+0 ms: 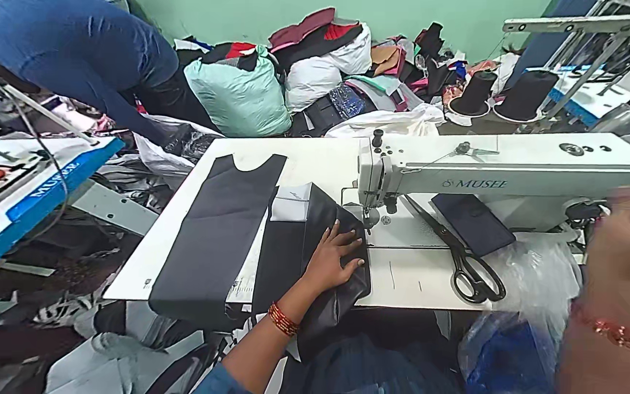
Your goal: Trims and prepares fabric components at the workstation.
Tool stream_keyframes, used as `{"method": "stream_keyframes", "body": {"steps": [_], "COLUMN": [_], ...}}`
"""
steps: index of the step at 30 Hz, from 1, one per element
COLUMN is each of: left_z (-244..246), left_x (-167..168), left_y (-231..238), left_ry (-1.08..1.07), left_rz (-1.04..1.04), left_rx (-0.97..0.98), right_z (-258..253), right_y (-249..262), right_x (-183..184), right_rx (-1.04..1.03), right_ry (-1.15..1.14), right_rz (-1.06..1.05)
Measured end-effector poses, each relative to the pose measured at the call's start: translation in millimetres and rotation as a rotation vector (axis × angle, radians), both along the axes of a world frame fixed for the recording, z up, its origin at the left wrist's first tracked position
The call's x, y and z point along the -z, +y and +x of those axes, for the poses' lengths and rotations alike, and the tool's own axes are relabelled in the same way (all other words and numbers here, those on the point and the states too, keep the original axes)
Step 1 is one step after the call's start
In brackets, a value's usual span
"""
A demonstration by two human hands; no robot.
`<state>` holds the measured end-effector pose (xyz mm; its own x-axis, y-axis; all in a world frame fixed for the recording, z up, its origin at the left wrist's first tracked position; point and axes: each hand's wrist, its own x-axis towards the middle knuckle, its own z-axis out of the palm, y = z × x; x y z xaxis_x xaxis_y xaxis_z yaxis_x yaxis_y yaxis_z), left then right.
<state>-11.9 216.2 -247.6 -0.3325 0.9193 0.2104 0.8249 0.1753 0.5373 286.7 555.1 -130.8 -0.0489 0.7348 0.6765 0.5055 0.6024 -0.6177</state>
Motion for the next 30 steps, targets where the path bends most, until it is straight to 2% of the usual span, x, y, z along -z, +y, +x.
{"method": "stream_keyframes", "body": {"steps": [2, 4, 6, 8, 11, 19, 30], "left_z": [-1, -2, -2, -3, -3, -4, -10], "left_x": [0, -2, -3, -2, -3, -4, -4], "left_y": [-1, 0, 1, 1, 1, 3, 32], "left_ry": [-0.007, -0.012, -0.001, -0.001, -0.004, -0.039, -0.056], "left_rz": [-0.008, -0.016, -0.015, -0.020, -0.034, -0.044, 0.013], "left_rx": [0.004, 0.007, 0.012, 0.015, 0.024, 0.025, -0.010], "right_z": [-30, -64, -84, -93, -102, -111, -124], "right_y": [-73, -144, -198, -229, -247, -241, -218], "right_x": [25, 68, 107, 128, 139, 136, 133], "right_rx": [-0.425, -0.829, -1.061, -1.071, -0.942, -0.906, -0.856], "right_ry": [-0.254, -0.447, -0.539, -0.583, -0.565, -0.495, -0.429], "right_rz": [0.084, 0.067, 0.066, 0.119, 0.183, 0.195, 0.213]}}
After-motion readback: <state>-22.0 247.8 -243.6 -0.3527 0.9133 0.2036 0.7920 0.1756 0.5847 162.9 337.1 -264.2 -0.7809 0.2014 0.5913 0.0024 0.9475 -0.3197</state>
